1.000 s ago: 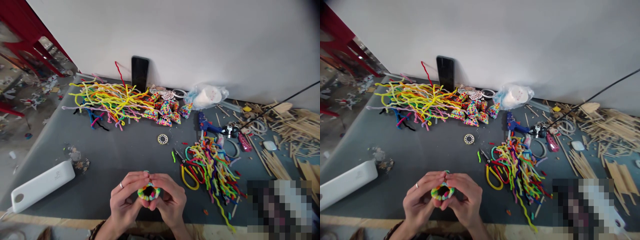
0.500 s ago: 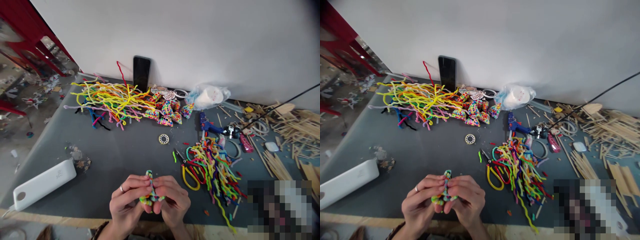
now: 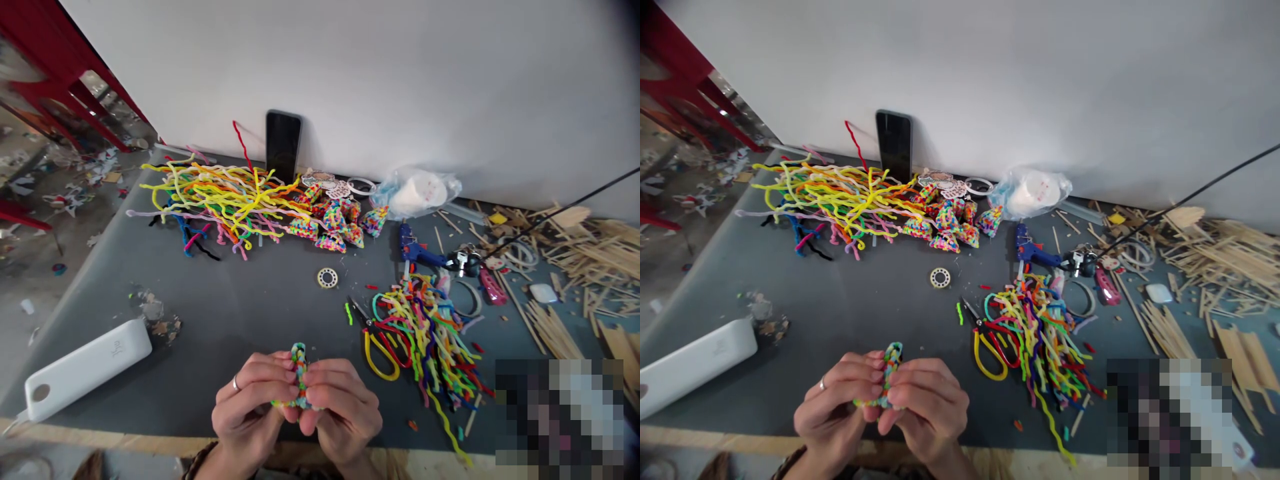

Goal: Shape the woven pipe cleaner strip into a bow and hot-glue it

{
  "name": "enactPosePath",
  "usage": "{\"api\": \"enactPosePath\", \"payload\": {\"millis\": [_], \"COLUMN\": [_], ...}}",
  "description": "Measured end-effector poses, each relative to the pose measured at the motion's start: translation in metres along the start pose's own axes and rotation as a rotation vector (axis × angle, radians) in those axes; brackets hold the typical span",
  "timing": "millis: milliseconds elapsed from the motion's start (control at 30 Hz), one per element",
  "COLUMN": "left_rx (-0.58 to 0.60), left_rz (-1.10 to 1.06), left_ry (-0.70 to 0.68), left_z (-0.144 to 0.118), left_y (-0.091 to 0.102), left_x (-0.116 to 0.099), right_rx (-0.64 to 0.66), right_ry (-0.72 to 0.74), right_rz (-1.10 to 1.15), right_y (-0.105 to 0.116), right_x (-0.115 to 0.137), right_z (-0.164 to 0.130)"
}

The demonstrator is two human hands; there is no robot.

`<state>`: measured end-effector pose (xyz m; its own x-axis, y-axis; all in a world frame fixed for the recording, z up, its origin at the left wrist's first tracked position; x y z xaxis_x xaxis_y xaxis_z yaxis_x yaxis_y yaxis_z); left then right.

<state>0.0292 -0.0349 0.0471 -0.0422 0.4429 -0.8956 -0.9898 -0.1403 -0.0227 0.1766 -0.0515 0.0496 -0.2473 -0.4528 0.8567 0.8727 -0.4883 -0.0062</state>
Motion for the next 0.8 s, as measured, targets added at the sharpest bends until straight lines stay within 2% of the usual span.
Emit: {"api": "enactPosePath", "payload": {"millis": [267, 500, 633, 800], "left_rx": [-0.010, 0.001, 0.001, 0.056], "left_rz": [0.002, -0.002, 0.034, 0.051], "left_ry": [-0.073, -0.137, -0.155, -0.188], "left_z": [0.002, 0.009, 0.006, 0.006], "left_y": [-0.002, -0.007, -0.006, -0.002], "left_x": [-0.006, -0.013, -0.012, -0.012], "right_rx": [0.001, -0.002, -0.016, 0.013], "right_ry": [0.042, 0.162, 0.124, 0.107], "right_rz": [-0.046, -0.058, -0.049, -0.061], "right_y": [0.001, 0.002, 0.000, 0.001], "right_x": [0.005, 0.011, 0.008, 0.006], "right_z": [0.000, 0.003, 0.001, -0.006]}}
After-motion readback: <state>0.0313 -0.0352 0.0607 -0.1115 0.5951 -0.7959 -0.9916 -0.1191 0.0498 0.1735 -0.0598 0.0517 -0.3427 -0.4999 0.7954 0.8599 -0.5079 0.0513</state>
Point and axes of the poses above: each hand's wrist, its own z-axis towards the middle knuckle, its own y-axis out of the back of the hand, x = y × z, the point moved 2 cm from there along z, towards the middle knuckle, and after that the axes turned 10 degrees about -x, right-handed, at the moved point
